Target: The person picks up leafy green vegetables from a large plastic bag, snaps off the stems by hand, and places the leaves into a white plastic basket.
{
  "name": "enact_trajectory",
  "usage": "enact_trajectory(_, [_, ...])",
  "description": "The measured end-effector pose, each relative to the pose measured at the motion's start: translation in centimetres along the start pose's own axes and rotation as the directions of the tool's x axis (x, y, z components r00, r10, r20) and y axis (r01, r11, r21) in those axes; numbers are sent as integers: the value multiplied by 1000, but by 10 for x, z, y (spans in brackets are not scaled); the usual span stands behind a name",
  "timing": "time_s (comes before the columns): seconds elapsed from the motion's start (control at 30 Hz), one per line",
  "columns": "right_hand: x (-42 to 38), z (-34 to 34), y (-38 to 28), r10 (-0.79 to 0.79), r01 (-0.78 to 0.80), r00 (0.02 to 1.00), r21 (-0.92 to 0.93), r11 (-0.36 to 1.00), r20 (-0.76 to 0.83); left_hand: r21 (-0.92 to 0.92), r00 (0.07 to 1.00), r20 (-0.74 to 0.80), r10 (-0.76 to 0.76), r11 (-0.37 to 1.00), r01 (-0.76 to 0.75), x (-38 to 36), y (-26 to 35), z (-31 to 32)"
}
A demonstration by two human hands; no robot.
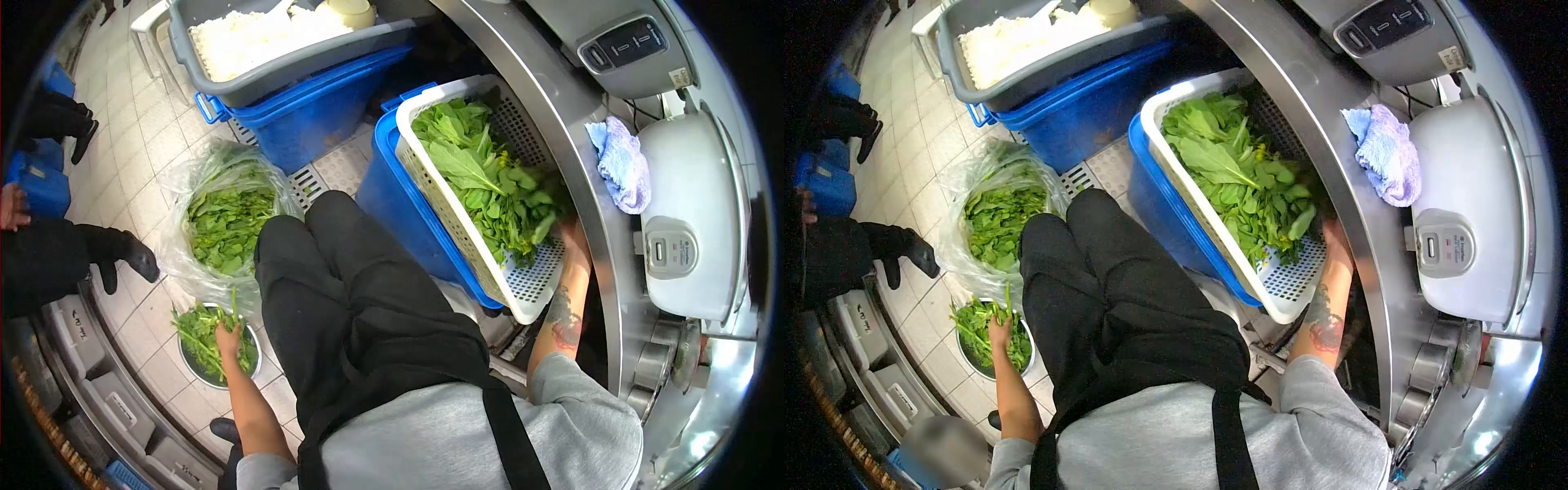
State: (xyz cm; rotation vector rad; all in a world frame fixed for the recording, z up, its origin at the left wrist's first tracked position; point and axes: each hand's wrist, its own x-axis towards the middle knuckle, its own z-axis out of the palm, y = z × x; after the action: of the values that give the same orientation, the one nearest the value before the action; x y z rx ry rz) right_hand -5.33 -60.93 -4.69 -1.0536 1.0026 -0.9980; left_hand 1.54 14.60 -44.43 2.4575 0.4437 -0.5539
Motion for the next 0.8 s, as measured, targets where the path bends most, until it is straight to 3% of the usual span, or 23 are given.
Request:
enact_trajectory(0.07, [17,-4,11,-153,130,987,-345,930,-41,31,1000,-7,-9,999,10,-2,11,-4])
enact_trajectory(0.13, [18,2,18,-354,262,931,-833,487,86,30,999,-31,13,999,-13,-5,25,-12])
enact_trajectory(0.17, [10,7,23,-431,319,884,-910,267,183,32,999,-40,25,999,-23,-8,29,-16])
enact_trajectory(0.2, [-7,19,20,-454,399,853,-882,250,257,62,997,-51,50,997,-47,0,21,-13])
enact_trajectory(0.27, [-91,72,4,-363,508,856,-725,465,367,52,998,-65,9,999,-5,3,23,-15])
enact_trajectory(0.33, [-161,115,6,-493,783,622,-504,364,609,163,996,-37,75,984,-68,23,7,-6])
enact_trajectory(0.4, [-206,143,25,-504,896,397,-205,394,767,171,999,-28,19,985,-13,23,45,-17])
enact_trajectory(0.43, [-226,158,41,-527,901,297,-52,430,796,183,995,-72,66,982,-52,35,37,-6])
enact_trajectory(0.47, [-244,172,60,-521,874,252,39,484,816,293,991,-107,81,955,-47,45,43,5])
enact_trajectory(0.5, [-259,187,77,-520,840,207,122,529,829,272,993,-87,79,961,-53,47,68,-2])
enact_trajectory(0.53, [-269,205,94,-492,826,180,140,546,852,303,1000,-10,-11,953,13,49,92,-9])
enact_trajectory(0.6, [-283,246,125,-470,736,190,192,650,862,287,974,-206,89,958,-27,61,110,10])
enact_trajectory(0.67, [-290,288,157,-475,613,240,248,750,847,253,994,-100,34,967,-7,75,142,8])
enact_trajectory(0.73, [-294,325,192,-486,547,295,271,792,823,247,971,-177,159,963,-112,95,161,17])
enact_trajectory(0.8, [-293,352,226,-467,517,333,255,817,819,239,969,-114,221,953,-189,117,180,26])
